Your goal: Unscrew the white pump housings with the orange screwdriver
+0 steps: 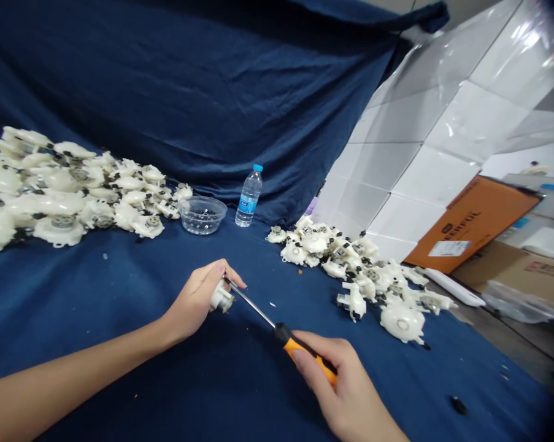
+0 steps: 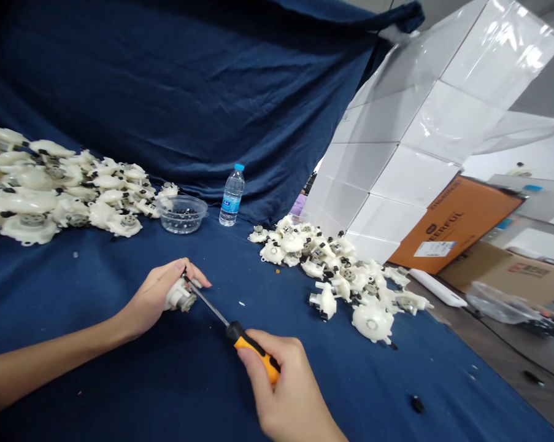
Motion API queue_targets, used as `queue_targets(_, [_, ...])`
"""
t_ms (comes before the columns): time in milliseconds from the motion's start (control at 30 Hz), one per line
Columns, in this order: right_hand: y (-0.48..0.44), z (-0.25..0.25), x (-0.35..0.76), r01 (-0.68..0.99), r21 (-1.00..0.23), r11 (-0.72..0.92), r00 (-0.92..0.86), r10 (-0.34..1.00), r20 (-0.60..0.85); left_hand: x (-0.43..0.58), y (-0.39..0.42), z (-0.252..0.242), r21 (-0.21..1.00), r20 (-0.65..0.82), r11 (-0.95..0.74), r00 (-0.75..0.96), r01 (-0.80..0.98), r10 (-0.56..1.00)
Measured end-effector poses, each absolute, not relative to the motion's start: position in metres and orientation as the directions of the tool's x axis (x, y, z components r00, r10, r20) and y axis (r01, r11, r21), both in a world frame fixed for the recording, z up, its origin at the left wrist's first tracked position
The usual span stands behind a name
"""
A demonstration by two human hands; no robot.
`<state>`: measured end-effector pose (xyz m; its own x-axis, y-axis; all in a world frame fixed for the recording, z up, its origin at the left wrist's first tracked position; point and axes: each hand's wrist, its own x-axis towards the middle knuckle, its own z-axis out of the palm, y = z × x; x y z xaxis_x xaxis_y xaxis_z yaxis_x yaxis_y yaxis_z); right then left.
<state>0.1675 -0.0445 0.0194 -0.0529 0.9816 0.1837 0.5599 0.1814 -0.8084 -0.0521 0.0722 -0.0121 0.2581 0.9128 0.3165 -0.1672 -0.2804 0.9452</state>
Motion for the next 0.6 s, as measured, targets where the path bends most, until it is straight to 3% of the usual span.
queue_targets(67, [-0.047,0.018,0.166,0.733,-0.58,0.355,-0.11,0.903,0.414,-0.052,0.073,-0.012,0.948,0.307,-0.269,0.263,-0.171,0.915])
queue_targets(100, [-0.048,0.018,0.166,0.76,-0.518,0.393,-0.141,0.877,0.459,-0.051,0.073,-0.012,0.949,0.301,-0.261,0.267,-0.175,0.916])
queue_targets(167, [-0.047,0.019,0.164,0.717,-0.591,0.371,-0.084,0.887,0.455,-0.051,0.074,-0.012,0.953,0.28,-0.235,0.264,-0.19,0.923])
queue_targets(200, [-0.045,0.02,0.164,0.625,-0.716,0.312,-0.01,0.92,0.392,-0.05,0.075,-0.012,0.954,0.272,-0.226,0.247,-0.197,0.93])
queue_targets(267, [-0.04,0.024,0.165,0.243,-0.965,0.097,0.067,0.991,0.117,-0.049,0.075,-0.012,0.947,0.283,-0.243,0.188,-0.212,0.94])
queue_targets(300, [-0.037,0.027,0.166,0.011,-0.999,-0.044,0.03,0.999,-0.043,-0.049,0.075,-0.012,0.94,0.301,-0.264,0.157,-0.216,0.941])
queue_targets(367, [-0.032,0.03,0.169,-0.307,-0.902,-0.303,-0.126,0.953,-0.277,-0.048,0.073,-0.012,0.927,0.339,-0.307,0.127,-0.217,0.932])
queue_targets(433, [-0.029,0.03,0.172,-0.381,-0.802,-0.459,-0.237,0.887,-0.396,-0.046,0.071,-0.012,0.926,0.346,-0.315,0.131,-0.209,0.929])
queue_targets(500, [-0.028,0.028,0.175,-0.312,-0.781,-0.542,-0.314,0.834,-0.453,-0.045,0.069,-0.011,0.938,0.318,-0.289,0.142,-0.194,0.937])
queue_targets(600, [-0.029,0.025,0.178,-0.169,-0.868,-0.467,-0.324,0.858,-0.399,-0.045,0.067,-0.008,0.962,0.246,-0.215,0.19,-0.17,0.951])
